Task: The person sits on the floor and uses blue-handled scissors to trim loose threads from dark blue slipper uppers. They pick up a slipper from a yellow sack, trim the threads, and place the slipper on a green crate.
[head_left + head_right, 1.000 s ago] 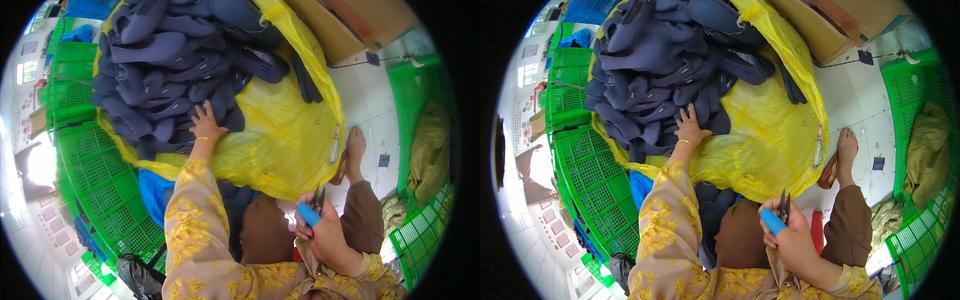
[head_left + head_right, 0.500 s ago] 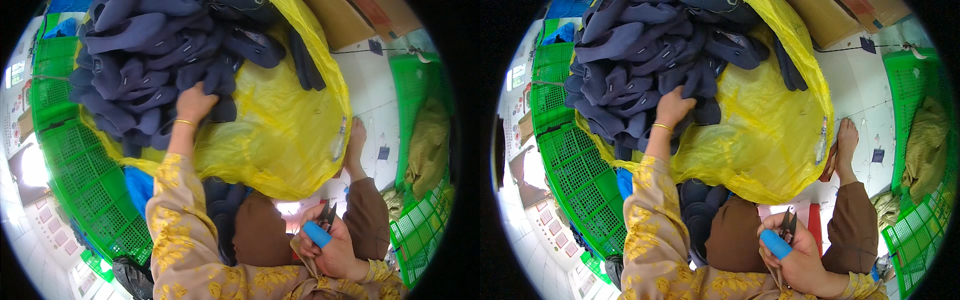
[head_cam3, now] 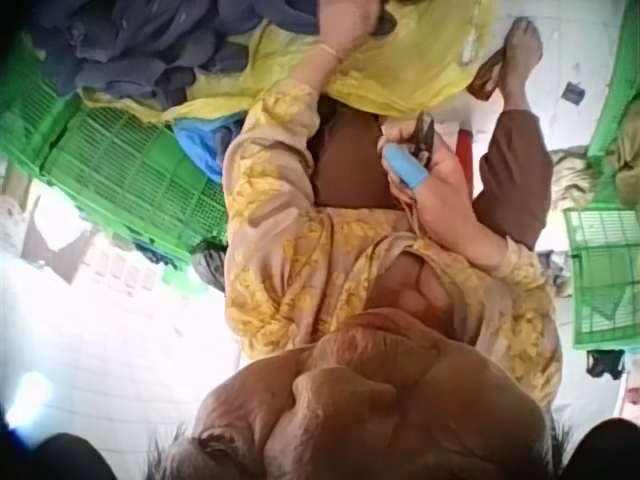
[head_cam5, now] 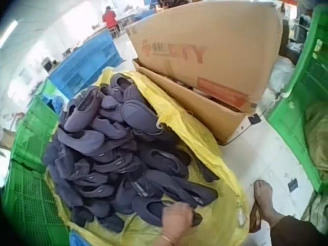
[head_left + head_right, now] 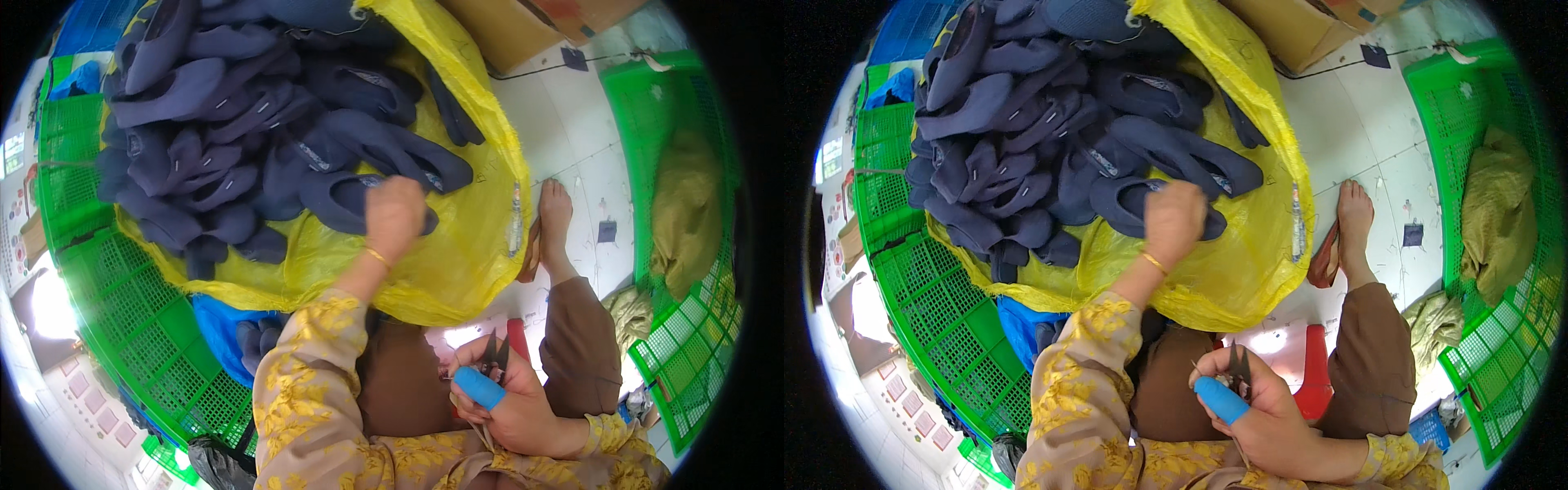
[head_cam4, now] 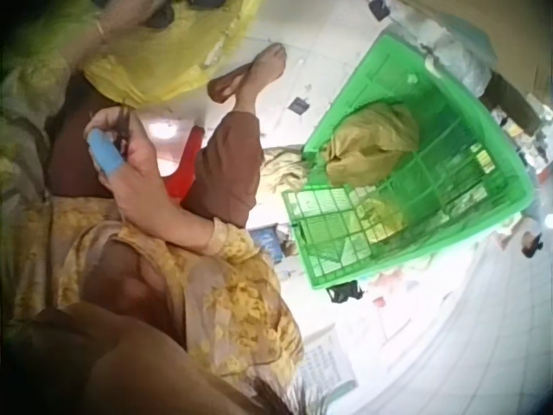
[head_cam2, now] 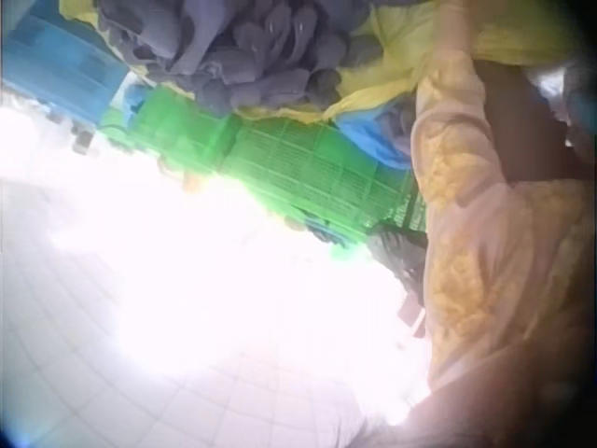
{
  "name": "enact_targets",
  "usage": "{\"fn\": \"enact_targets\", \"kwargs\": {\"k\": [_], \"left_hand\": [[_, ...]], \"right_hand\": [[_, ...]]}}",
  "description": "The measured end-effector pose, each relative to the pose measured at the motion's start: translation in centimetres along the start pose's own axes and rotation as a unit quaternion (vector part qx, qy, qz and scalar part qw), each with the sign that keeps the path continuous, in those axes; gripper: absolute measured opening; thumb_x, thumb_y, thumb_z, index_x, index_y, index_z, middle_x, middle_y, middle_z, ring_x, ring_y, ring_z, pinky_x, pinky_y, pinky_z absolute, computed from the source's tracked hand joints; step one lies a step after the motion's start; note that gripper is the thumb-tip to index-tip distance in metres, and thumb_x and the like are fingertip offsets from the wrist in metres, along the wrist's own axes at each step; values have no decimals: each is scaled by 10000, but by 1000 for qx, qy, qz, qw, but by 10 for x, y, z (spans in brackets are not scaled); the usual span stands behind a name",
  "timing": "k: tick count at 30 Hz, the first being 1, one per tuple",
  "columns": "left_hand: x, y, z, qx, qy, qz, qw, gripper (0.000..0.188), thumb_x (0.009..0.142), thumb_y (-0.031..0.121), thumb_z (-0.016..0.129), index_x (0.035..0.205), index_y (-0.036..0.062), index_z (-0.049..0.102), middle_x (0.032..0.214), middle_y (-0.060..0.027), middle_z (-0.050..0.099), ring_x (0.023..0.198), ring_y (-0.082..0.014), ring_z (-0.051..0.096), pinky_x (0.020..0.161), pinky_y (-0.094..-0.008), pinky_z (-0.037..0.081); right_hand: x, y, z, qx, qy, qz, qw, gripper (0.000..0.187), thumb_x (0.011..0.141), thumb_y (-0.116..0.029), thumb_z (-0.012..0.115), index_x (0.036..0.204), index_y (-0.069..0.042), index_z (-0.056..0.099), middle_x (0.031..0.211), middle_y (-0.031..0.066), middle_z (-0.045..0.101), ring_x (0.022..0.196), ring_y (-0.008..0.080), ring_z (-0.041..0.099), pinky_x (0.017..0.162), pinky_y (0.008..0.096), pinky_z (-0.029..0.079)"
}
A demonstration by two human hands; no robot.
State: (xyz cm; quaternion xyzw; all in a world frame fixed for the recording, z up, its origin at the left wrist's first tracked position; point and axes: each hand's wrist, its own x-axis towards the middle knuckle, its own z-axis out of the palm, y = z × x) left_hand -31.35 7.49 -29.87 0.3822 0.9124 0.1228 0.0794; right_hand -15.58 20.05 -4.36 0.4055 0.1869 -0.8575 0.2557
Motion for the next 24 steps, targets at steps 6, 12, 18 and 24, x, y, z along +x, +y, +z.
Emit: {"fn": "enact_targets", "kwargs": {"k": [6, 12, 18, 24], "left_hand": [[-32, -85, 12, -123, 144, -480, 857, 425, 796, 309, 739, 894, -73, 582, 896, -211, 596, 798, -374, 585, 698, -468, 486], [-25, -62, 16, -429, -74, -746, 504, 726, 812, 450, 718, 1273, -45, 455, 1221, -208, 531, 918, -435, 596, 713, -572, 521], [-10, -38, 30, -473, 45, -766, 433, 649, 812, 336, 742, 1275, -34, 477, 1290, -191, 505, 1078, -398, 551, 823, -547, 494], [-19, -42, 37, -552, 76, -713, 425, 504, 819, 149, 739, 1227, -28, 502, 1240, -176, 533, 1043, -348, 569, 820, -494, 492]], "right_hand": [[-8, -5, 3, -14, -29, -15, 999, 113, 965, -128, 547, 1064, -78, 525, 807, -41, 491, 665, 29, 429, 573, 192, 358], [-12, -3, 2, -49, -35, -28, 998, 110, 963, -155, 555, 1053, -95, 534, 772, -50, 476, 655, 24, 425, 575, 192, 357], [-15, -6, 5, -49, -35, -15, 998, 113, 963, -163, 560, 1056, -104, 535, 771, -56, 464, 663, 24, 419, 584, 196, 357], [-19, -6, -2, 0, -55, -17, 998, 105, 960, -132, 555, 1059, -100, 537, 774, -68, 455, 673, 15, 403, 588, 188, 344]]}}
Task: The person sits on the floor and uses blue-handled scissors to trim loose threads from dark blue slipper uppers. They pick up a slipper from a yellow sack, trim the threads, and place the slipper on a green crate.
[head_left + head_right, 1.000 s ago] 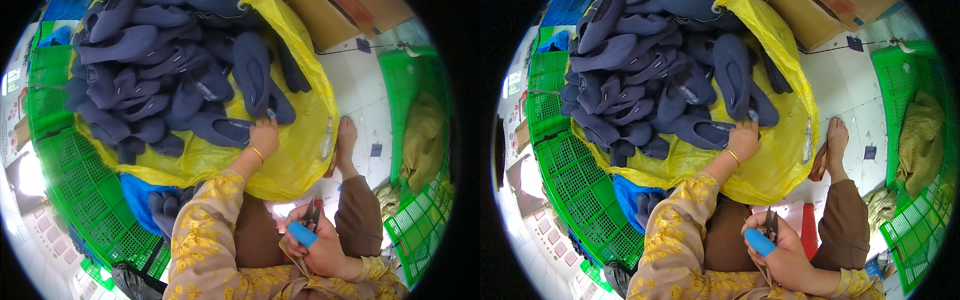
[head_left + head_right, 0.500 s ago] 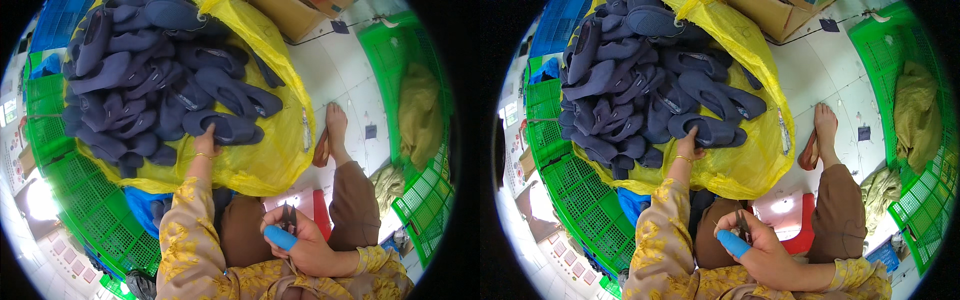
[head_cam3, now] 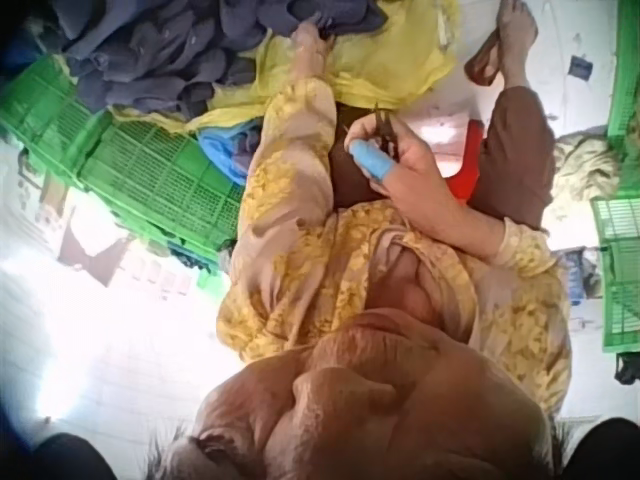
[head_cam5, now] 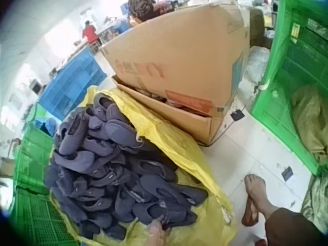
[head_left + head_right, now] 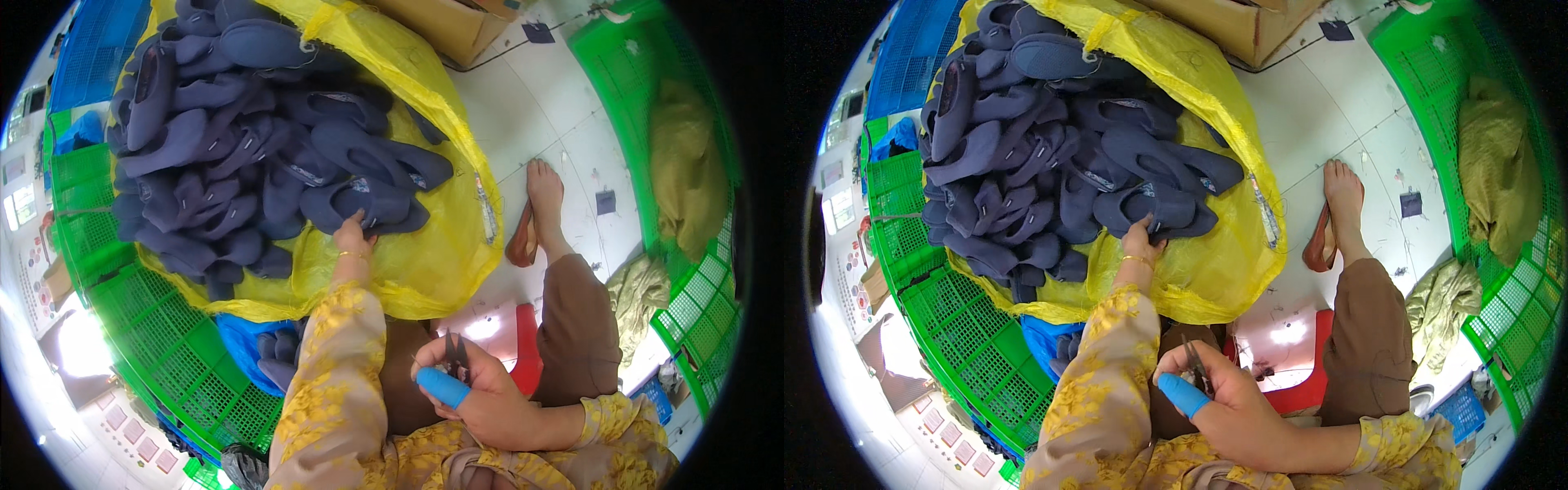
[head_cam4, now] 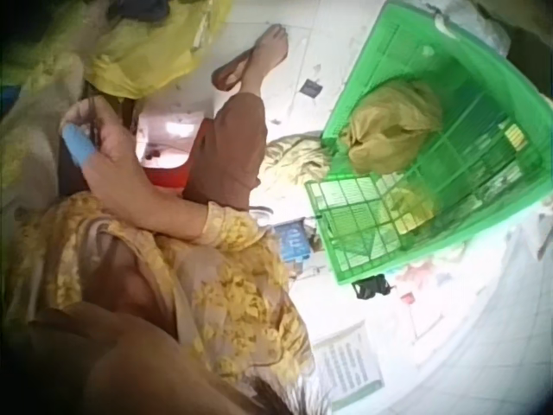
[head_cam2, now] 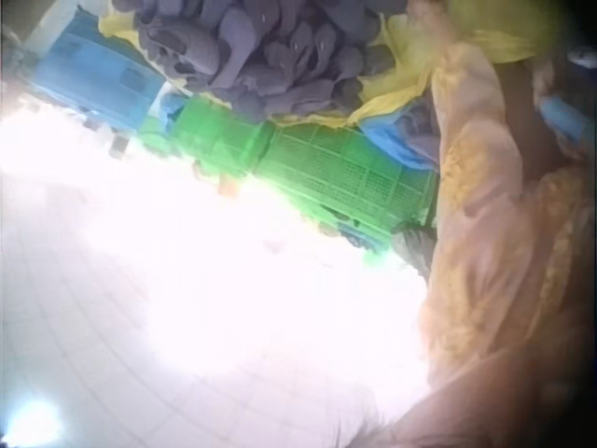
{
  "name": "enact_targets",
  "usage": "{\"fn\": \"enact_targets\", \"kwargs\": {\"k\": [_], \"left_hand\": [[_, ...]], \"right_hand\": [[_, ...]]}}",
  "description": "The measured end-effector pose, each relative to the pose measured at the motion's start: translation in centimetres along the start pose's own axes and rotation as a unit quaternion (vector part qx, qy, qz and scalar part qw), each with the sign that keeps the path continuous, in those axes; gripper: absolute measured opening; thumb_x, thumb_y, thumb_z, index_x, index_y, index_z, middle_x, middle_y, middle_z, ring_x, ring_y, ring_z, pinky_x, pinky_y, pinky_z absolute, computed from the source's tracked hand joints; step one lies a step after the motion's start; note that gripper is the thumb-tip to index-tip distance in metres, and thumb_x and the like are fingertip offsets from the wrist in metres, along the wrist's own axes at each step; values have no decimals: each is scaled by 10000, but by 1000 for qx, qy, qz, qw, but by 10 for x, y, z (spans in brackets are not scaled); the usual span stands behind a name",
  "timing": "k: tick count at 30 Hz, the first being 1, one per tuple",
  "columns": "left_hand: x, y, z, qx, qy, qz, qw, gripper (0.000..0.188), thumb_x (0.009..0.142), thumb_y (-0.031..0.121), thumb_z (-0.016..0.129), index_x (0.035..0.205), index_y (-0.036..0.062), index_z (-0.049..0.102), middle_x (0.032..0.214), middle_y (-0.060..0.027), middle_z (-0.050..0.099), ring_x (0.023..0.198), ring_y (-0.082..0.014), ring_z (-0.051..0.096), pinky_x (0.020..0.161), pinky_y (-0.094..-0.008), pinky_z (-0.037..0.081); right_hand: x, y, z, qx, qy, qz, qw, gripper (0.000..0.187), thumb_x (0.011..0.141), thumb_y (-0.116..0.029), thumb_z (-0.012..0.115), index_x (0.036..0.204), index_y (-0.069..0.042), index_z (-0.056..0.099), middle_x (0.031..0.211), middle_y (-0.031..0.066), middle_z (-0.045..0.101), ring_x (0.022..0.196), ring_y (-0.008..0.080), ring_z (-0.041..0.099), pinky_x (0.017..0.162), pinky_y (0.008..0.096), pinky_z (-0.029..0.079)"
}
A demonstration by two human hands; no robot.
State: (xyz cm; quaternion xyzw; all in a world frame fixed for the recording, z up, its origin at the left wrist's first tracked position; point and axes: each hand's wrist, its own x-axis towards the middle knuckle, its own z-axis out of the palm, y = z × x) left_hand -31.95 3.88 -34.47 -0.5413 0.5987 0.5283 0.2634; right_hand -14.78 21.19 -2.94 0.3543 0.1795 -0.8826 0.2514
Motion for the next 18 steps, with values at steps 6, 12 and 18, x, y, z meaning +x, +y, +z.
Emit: {"fn": "enact_targets", "kwargs": {"k": [6, 12, 18], "left_hand": [[-70, -14, -25, 92, -109, 278, 950, 463, 745, 42, 740, 1171, -1, 563, 1103, -142, 585, 968, -318, 589, 809, -426, 486], [-130, 69, 29, 556, -128, 684, 455, 564, 641, -59, 644, 1186, 74, 582, 1053, -169, 562, 1013, -392, 538, 872, -414, 471], [-72, 96, 83, 782, -144, 601, 77, 369, 775, 65, 582, 1118, 163, 676, 1315, -141, 484, 1258, -338, 426, 1012, -449, 386]], "right_hand": [[-3, -4, 6, -26, -20, -21, 999, 120, 947, -81, 537, 1064, -57, 524, 912, -30, 501, 825, 19, 450, 731, 201, 399], [-8, -5, 3, -38, -22, -49, 998, 122, 950, -82, 533, 1066, -48, 519, 923, -18, 517, 845, 24, 459, 759, 202, 407], [-11, -12, -2, -78, -27, -49, 995, 149, 956, -50, 539, 1104, -52, 525, 834, -23, 501, 655, 20, 428, 575, 182, 354]]}}
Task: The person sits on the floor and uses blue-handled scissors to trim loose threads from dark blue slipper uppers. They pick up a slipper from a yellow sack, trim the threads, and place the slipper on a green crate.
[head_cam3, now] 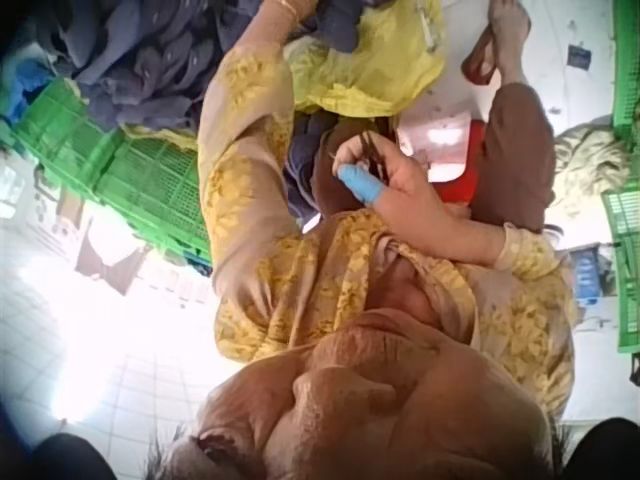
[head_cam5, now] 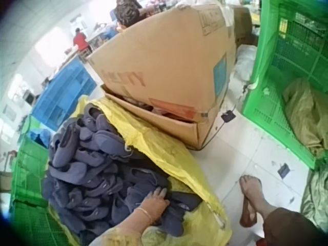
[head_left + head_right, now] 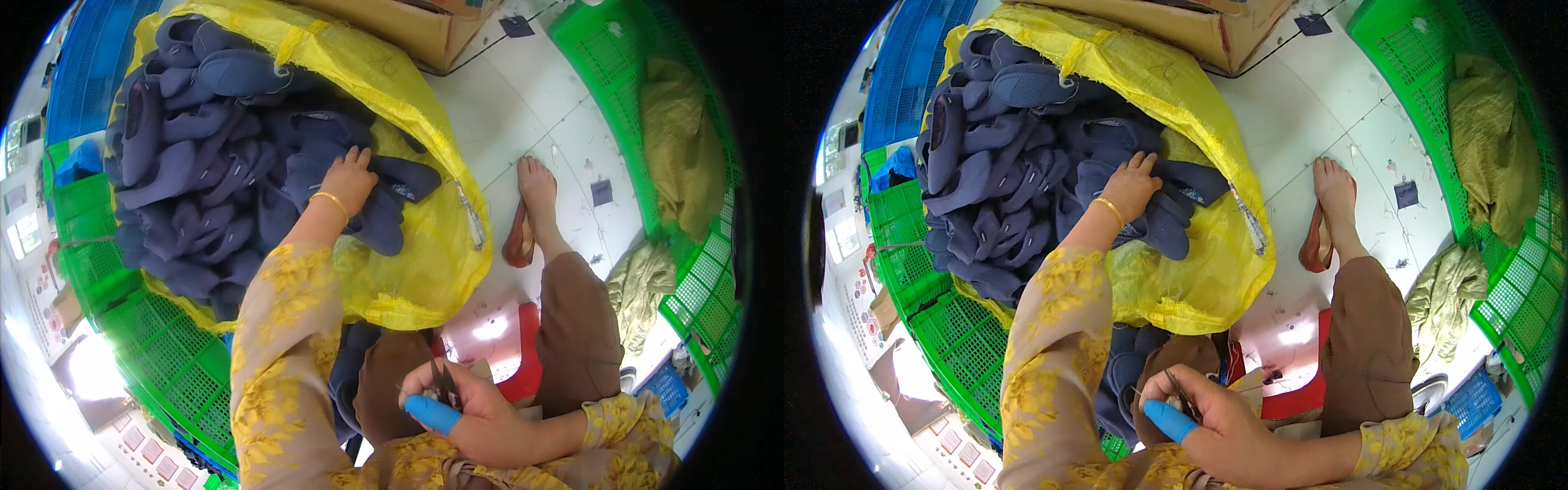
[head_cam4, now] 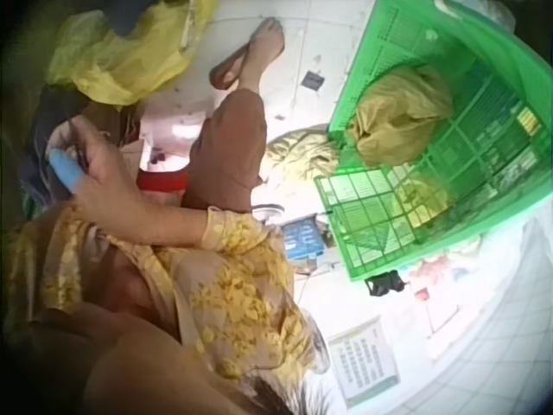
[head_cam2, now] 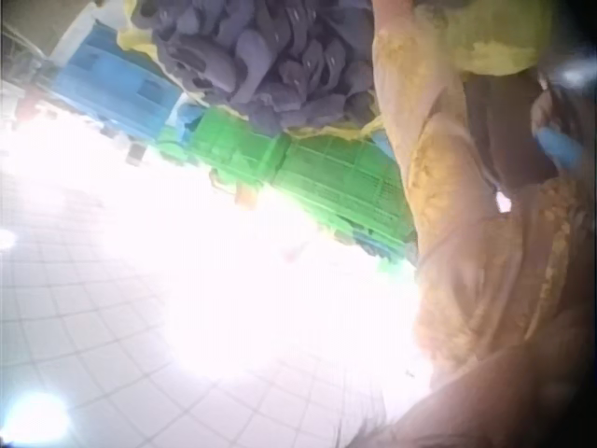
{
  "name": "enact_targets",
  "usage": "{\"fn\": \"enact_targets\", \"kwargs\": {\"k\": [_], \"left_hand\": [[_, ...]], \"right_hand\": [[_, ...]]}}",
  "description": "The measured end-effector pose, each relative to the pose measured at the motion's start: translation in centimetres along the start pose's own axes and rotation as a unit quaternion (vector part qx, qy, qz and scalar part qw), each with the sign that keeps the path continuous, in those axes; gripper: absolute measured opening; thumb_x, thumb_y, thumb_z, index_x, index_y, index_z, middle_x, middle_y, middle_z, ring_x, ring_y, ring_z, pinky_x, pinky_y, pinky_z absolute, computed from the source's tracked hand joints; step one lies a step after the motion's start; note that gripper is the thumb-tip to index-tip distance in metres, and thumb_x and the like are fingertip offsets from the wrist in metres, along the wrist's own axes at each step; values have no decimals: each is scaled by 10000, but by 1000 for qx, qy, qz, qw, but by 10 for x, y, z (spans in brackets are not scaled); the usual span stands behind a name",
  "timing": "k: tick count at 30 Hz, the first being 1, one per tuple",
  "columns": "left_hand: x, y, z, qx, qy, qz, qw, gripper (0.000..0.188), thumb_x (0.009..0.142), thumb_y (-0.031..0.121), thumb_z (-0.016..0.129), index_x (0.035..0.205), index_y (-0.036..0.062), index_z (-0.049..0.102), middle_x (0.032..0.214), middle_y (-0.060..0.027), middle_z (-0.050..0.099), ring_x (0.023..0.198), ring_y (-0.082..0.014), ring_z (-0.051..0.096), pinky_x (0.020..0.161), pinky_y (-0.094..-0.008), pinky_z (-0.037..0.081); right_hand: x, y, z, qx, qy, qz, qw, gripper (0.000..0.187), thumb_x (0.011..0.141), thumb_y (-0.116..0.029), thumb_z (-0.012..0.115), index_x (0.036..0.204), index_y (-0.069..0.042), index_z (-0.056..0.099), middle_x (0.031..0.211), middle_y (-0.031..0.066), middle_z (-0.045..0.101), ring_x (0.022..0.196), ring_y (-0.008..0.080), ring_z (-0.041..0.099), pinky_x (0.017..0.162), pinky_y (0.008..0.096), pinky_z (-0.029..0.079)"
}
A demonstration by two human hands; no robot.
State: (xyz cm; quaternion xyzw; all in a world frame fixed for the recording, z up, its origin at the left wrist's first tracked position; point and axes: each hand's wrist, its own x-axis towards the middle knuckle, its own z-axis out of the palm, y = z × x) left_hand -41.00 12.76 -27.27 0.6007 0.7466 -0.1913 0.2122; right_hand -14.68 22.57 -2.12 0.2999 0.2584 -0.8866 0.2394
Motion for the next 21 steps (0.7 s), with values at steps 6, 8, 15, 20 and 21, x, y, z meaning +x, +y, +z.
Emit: {"fn": "enact_targets", "kwargs": {"k": [6, 8, 15, 20, 21], "left_hand": [[62, 18, 14, 36, -214, 14, 976, 516, 804, 216, 641, 1317, 239, 581, 1504, -155, 324, 1433, -341, 200, 1130, -518, 220], [60, 22, 15, 41, -209, 5, 977, 558, 781, 217, 663, 1330, 233, 567, 1482, -151, 356, 1418, -342, 231, 1119, -519, 236], [-28, 38, 33, -66, -13, -87, 994, 379, 678, 121, 687, 1047, 68, 618, 1139, -179, 538, 1104, -350, 527, 972, -530, 376], [-83, 31, 8, -315, 185, -291, 884, 508, 595, 183, 783, 1030, 11, 584, 1050, -214, 570, 947, -404, 587, 818, -426, 490], [-85, 18, 13, -357, 186, -310, 861, 558, 585, 189, 794, 1062, -4, 579, 1082, -228, 574, 975, -410, 583, 849, -428, 481]], "right_hand": [[2, 2, -5, 36, 22, 40, 998, 144, 955, -53, 538, 1099, -53, 525, 836, -22, 502, 658, 21, 430, 578, 182, 358], [-1, 2, -7, 49, 25, 41, 998, 143, 955, -55, 538, 1097, -53, 525, 836, -21, 503, 659, 22, 431, 578, 183, 359], [-2, 0, -7, 51, 29, 53, 997, 137, 954, -59, 537, 1091, -53, 525, 838, -20, 504, 663, 23, 434, 581, 184, 363], [-2, -1, -6, 57, 36, 56, 996, 133, 954, -62, 537, 1086, -54, 526, 839, -19, 505, 666, 25, 436, 583, 184, 366], [-1, -2, -2, 60, 46, 56, 996, 132, 954, -62, 537, 1086, -54, 526, 839, -19, 505, 667, 25, 437, 583, 184, 367]]}}
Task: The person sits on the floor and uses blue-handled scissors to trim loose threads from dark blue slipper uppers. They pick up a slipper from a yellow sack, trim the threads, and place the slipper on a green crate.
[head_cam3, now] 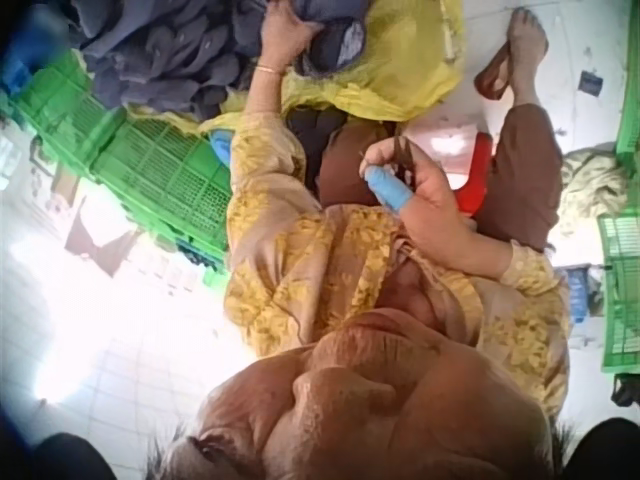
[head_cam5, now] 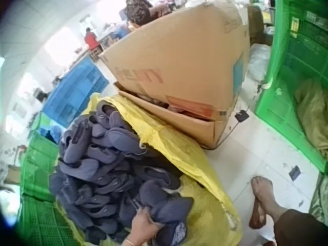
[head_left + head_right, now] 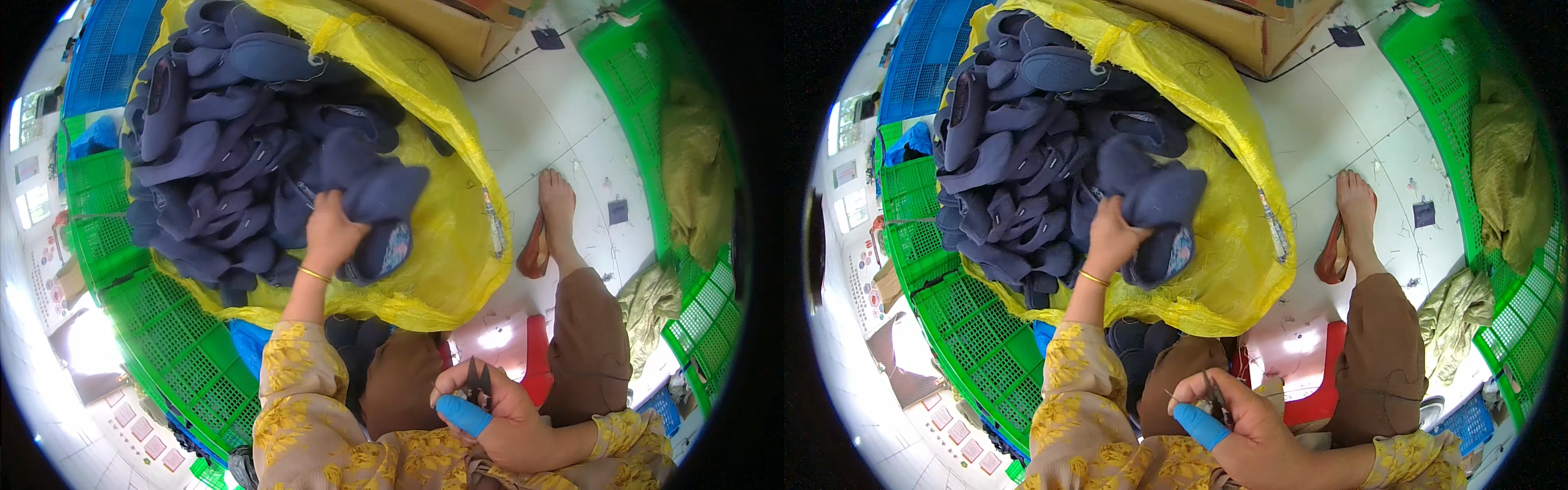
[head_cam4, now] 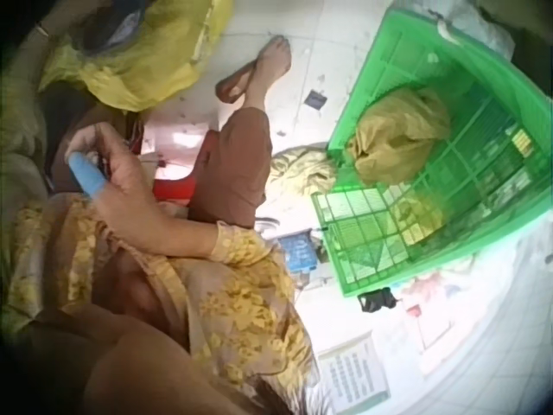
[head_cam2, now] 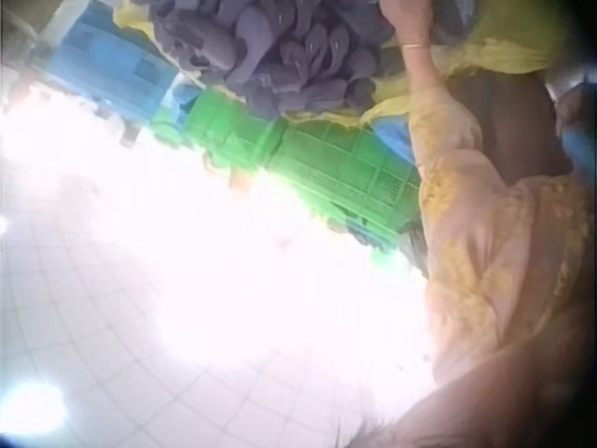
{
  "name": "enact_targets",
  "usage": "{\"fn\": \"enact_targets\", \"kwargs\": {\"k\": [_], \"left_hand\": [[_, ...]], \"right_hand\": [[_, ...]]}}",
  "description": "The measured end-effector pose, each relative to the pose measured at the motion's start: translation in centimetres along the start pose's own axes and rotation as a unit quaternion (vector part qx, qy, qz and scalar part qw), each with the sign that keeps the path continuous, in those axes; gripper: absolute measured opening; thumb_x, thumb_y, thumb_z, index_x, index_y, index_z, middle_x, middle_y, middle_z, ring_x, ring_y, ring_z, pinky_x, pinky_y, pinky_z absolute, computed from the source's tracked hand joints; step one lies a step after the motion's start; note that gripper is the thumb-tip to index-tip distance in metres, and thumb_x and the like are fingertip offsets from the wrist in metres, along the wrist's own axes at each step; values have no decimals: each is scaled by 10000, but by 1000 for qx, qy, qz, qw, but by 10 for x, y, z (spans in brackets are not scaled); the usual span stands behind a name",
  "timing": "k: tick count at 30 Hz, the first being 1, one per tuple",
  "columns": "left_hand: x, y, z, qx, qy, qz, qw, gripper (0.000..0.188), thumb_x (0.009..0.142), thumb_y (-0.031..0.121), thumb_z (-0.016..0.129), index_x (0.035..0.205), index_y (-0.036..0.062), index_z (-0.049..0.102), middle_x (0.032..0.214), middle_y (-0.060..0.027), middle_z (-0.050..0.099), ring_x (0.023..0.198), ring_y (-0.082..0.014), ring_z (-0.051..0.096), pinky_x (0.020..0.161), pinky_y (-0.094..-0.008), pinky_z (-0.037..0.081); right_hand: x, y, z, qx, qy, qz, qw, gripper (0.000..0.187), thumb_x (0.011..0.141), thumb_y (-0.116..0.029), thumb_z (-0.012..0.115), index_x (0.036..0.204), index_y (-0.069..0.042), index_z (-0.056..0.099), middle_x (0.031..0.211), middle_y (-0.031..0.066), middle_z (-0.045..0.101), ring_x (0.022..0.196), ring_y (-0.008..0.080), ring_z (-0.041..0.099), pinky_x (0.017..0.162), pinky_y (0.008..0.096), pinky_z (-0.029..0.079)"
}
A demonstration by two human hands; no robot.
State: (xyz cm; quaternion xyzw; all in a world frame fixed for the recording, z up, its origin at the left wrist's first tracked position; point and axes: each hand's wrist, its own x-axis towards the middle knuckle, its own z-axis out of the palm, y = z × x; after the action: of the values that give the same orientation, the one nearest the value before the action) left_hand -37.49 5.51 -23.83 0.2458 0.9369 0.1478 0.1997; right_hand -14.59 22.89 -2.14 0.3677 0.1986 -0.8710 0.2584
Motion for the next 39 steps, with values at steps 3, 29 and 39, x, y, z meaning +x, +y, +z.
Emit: {"fn": "enact_targets", "kwargs": {"k": [3, 29, 39], "left_hand": [[25, -57, -20, -174, -30, -125, 976, 648, 589, 212, 830, 1112, -67, 566, 1146, -252, 594, 1071, -389, 579, 910, -402, 468], [68, -116, -6, -2, -122, -248, 961, 1231, 550, 691, 764, 1431, -31, 297, 1329, -267, 502, 1253, -372, 488, 1031, -414, 399], [72, -108, 34, -244, -201, -332, 889, 1200, 547, 572, 825, 1446, -11, 283, 1391, -184, 452, 1259, -319, 463, 990, -471, 427]], "right_hand": [[3, 1, -2, -9, -12, 16, 1000, 130, 954, -64, 537, 1083, -54, 526, 840, -18, 506, 668, 25, 438, 585, 185, 369], [19, -7, -7, 20, 52, 45, 997, 111, 952, -80, 534, 1060, -56, 526, 846, -13, 511, 683, 32, 449, 595, 188, 385], [19, -5, -4, 20, 56, 48, 997, 104, 951, -86, 533, 1051, -57, 526, 849, -11, 513, 688, 34, 453, 598, 190, 391]]}}
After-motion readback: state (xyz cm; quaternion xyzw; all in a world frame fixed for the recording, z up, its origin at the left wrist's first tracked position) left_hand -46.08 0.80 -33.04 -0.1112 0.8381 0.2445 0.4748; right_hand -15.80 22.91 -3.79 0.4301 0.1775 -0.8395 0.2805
